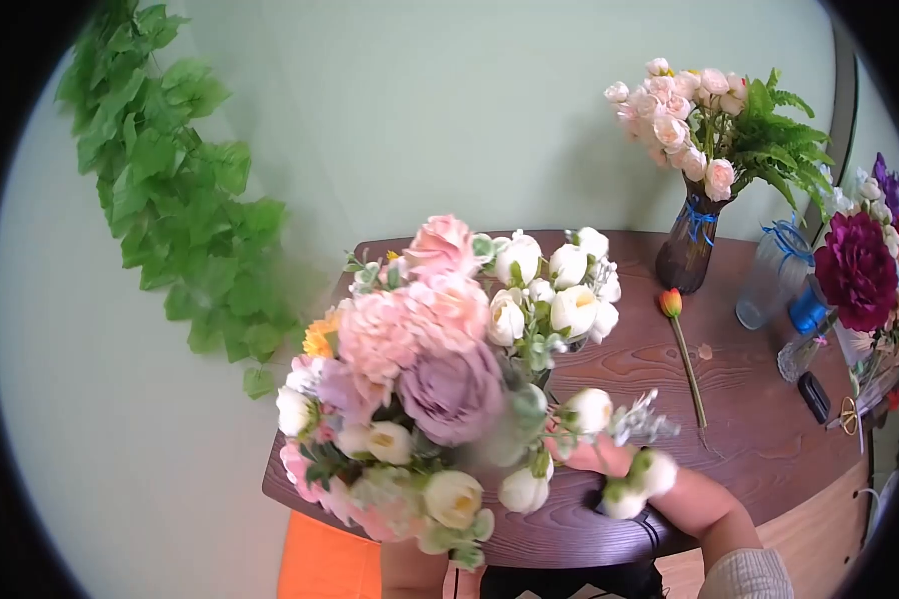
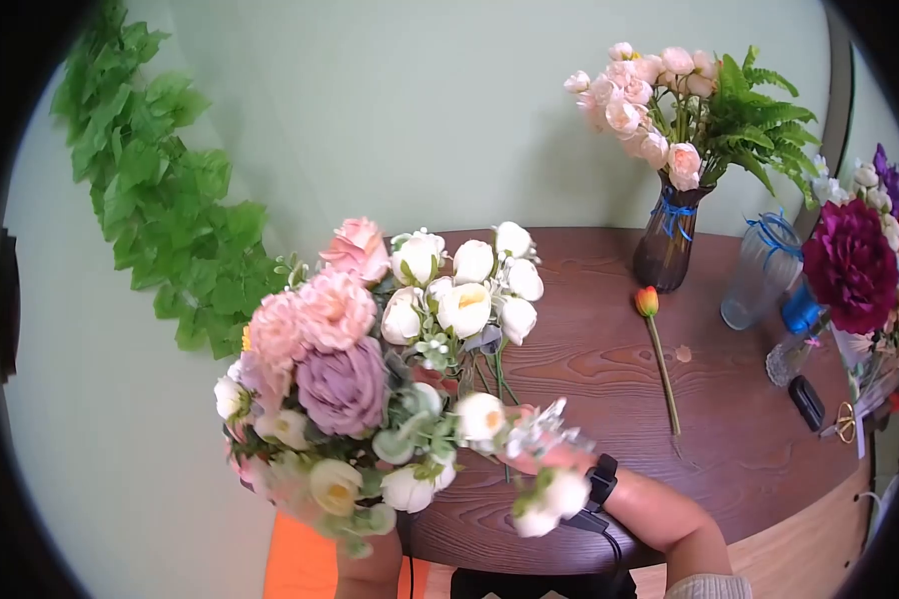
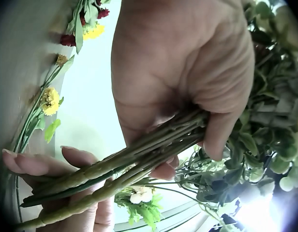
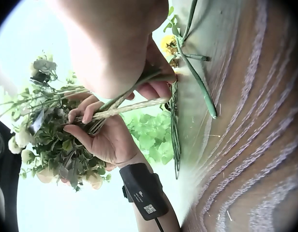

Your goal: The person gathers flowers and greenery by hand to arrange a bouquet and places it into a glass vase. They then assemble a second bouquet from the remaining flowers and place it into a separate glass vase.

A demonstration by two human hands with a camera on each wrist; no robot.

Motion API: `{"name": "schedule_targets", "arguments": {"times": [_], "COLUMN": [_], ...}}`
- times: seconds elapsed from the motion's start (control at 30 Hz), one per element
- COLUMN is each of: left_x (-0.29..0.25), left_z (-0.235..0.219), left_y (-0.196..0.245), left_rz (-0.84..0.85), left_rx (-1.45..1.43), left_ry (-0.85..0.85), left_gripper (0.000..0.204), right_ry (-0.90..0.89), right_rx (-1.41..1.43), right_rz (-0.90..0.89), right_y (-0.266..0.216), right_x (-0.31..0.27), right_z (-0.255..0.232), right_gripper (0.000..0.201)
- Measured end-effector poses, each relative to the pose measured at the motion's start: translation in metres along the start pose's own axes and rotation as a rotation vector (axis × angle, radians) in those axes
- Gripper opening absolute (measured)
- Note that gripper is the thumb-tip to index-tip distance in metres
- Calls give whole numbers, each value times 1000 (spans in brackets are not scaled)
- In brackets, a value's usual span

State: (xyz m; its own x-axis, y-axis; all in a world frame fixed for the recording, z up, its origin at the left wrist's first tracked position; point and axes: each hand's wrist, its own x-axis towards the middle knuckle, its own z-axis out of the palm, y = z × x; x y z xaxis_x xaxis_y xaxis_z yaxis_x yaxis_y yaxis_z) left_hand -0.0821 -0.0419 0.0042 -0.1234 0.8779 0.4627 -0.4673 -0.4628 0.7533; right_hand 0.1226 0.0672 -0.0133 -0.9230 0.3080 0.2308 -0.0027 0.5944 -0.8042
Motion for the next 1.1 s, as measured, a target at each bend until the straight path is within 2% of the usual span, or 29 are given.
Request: {"name": "schedule_targets", "arguments": {"times": [0.3,0.37,0.4,0.43,0.57,0.6,0.8,0.87,0.93,0.97,1.0,1.03,1.07,1.1], "left_x": [-23,-31,-35,-38,-51,-54,-70,-73,-74,-72,-70,-64,-27,-4], "left_z": [-37,-47,-51,-55,-68,-71,-83,-84,-81,-79,-77,-74,-25,16], "left_y": [-19,-23,-25,-26,-33,-34,-43,-48,-59,-66,-75,-83,-54,-33], "left_rz": [43,54,60,67,92,98,118,100,67,48,30,14,-60,-48], "left_rx": [162,198,217,236,310,329,440,473,499,508,516,523,310,233], "left_ry": [203,249,273,297,388,410,538,568,586,590,592,594,450,321], "left_gripper": [25,25,25,25,25,25,26,26,27,27,27,27,20,15], "right_ry": [-36,-46,-159,-157,89,91,-100,46,-48,217,36,90,144,144], "right_rx": [-69,-85,-399,-399,-494,-494,84,160,-134,-389,-501,-461,-423,-428], "right_rz": [-255,-311,-301,-301,-402,-400,-9,-247,-261,-467,-320,-268,-221,-232], "right_y": [42,27,7,7,14,13,0,3,-10,-7,-9,-3,-8,-13], "right_x": [-4,-1,5,5,0,0,-2,7,5,14,10,14,20,18], "right_z": [6,2,-16,-13,-1,-1,1,9,-4,4,-1,9,12,8], "right_gripper": [12,12,11,11,11,11,24,32,33,30,21,19,18,20]}}
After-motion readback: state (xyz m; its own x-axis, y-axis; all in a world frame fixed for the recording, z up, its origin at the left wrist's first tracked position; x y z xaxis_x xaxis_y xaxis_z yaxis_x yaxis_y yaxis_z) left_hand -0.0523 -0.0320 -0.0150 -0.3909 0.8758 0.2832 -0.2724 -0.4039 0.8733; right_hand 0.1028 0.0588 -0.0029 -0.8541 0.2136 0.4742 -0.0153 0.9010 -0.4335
